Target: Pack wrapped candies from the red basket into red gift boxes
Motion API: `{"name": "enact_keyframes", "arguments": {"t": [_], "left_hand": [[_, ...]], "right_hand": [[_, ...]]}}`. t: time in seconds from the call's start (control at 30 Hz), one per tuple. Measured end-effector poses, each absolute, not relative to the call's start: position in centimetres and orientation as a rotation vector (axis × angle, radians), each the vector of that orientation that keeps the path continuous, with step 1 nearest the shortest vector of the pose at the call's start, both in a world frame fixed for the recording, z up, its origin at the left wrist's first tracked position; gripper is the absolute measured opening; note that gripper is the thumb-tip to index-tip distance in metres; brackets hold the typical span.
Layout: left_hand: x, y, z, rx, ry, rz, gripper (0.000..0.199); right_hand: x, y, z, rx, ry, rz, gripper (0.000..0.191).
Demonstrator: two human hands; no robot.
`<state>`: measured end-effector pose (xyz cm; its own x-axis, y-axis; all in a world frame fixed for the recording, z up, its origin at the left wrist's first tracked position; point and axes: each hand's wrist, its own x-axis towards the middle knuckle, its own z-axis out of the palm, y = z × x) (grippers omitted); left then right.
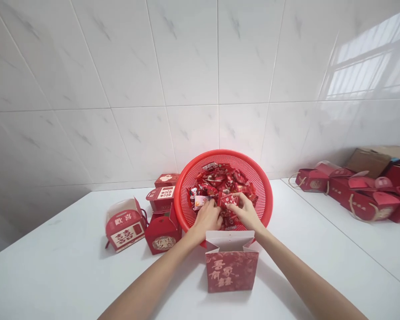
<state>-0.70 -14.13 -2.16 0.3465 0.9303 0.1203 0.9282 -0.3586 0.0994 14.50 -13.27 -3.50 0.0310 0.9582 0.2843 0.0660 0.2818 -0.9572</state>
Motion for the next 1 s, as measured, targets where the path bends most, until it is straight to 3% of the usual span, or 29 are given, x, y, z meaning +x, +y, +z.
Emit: {"name": "enact_keyframes", "arguments": {"t": [0.47, 1.0], "left_hand": [[-0.3, -13.0, -4.8, 2.562, 1.849, 0.496, 0.029], [-0.8, -5.6, -5.3, 2.386, 1.746, 0.932, 0.020]], "right_hand": [[14.5, -11.7, -5.0, -0.973, -1.510, 0.568, 0.027], [14.0, -4.4, -5.2, -0.867, -1.483, 0.561, 0.028]]}}
